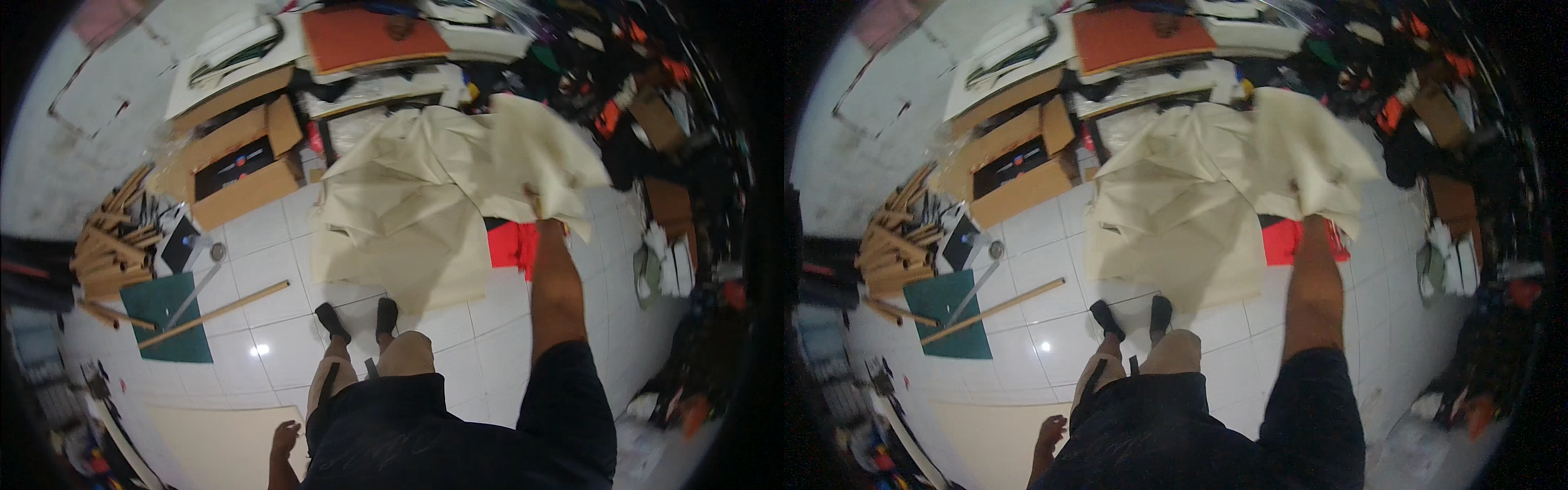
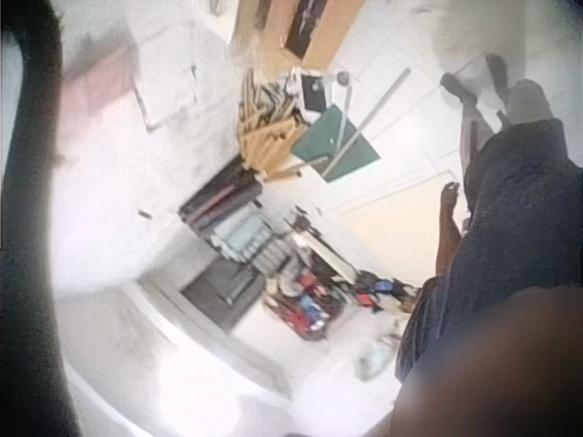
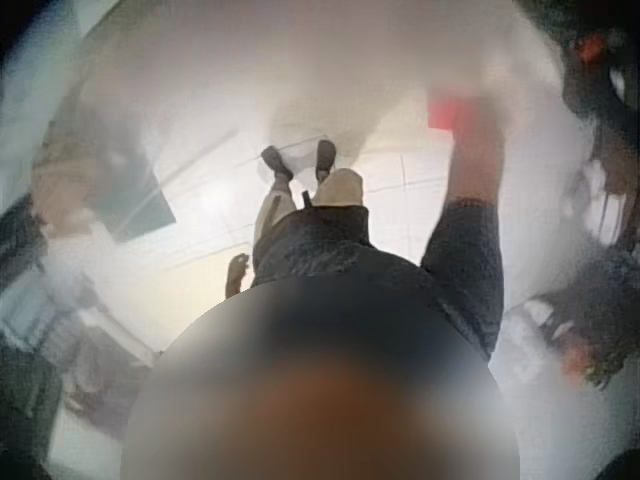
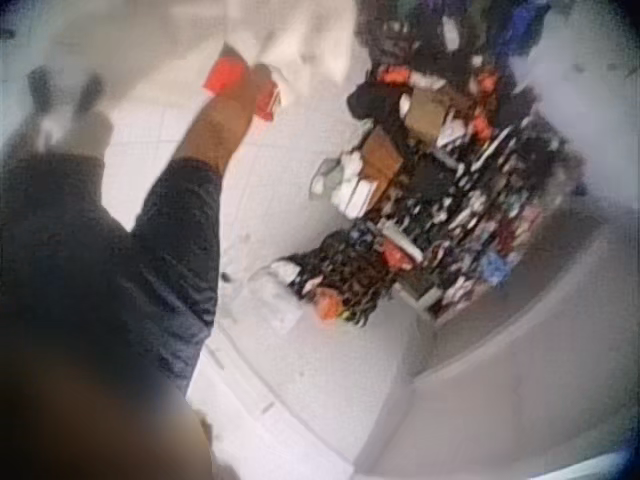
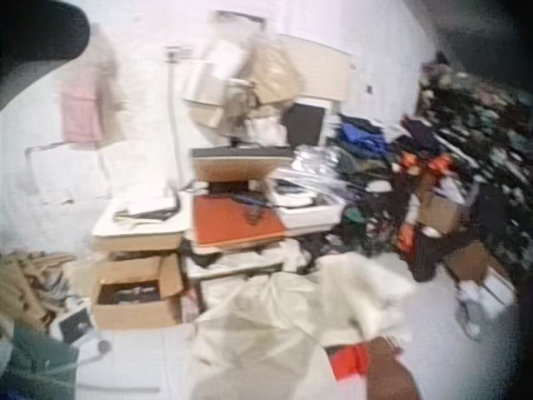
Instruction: The person unfolds a large piece of off-white fabric on the floor, uses a wooden stick to measure and mark a line, then cuts the fabric with scissors. The person folds the cut piece and places it aside.
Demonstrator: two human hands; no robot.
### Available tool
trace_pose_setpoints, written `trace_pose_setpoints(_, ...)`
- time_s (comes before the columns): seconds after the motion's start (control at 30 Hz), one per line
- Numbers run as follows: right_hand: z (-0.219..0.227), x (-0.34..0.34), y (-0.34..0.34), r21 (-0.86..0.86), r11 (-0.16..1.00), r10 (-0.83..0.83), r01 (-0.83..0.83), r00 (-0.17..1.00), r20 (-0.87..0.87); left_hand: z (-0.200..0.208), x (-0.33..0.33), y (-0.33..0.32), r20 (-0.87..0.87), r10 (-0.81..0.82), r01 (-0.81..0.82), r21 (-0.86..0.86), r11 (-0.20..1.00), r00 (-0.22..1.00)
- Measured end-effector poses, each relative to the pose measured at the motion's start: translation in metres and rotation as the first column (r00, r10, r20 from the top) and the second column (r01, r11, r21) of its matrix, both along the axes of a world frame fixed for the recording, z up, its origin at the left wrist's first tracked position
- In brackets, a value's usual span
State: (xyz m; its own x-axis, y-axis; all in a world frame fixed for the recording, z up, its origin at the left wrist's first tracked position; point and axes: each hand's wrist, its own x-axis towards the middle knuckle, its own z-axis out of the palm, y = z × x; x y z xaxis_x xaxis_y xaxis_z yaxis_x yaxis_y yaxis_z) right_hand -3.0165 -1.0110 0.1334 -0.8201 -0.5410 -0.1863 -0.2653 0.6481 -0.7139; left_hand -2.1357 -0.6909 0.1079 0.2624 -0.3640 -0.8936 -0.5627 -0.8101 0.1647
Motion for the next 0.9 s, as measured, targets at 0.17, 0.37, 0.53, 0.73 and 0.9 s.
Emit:
trace_pose_setpoints(0.17,-0.037,-0.011,0.006,0.005,0.989,-0.147,0.148,0.977,0.153,0.055,0.000,-0.153,-0.074,0.086,-0.110,-0.438,0.892,0.994)
trace_pose_setpoints(0.37,-0.034,-0.004,-0.017,-0.349,0.916,-0.229,0.198,0.972,-0.050,0.002,-0.026,-0.267,-0.020,-0.156,0.137,-0.384,0.913,0.988)
trace_pose_setpoints(0.53,-0.162,0.129,0.130,-0.124,0.964,0.214,-0.237,0.962,-0.170,-0.251,-0.082,-0.335,-0.073,-0.661,0.570,-0.441,0.693,0.747)
trace_pose_setpoints(0.73,-0.345,0.351,0.403,0.498,0.470,0.619,-0.728,0.675,0.402,-0.473,-0.162,-0.420,0.061,-0.493,0.482,-0.340,0.807,0.868)
trace_pose_setpoints(0.9,-0.358,0.434,0.446,0.625,0.566,0.013,-0.537,0.764,0.645,-0.542,-0.133,-0.458,-0.160,-0.261,0.185,-0.382,0.906,0.952)
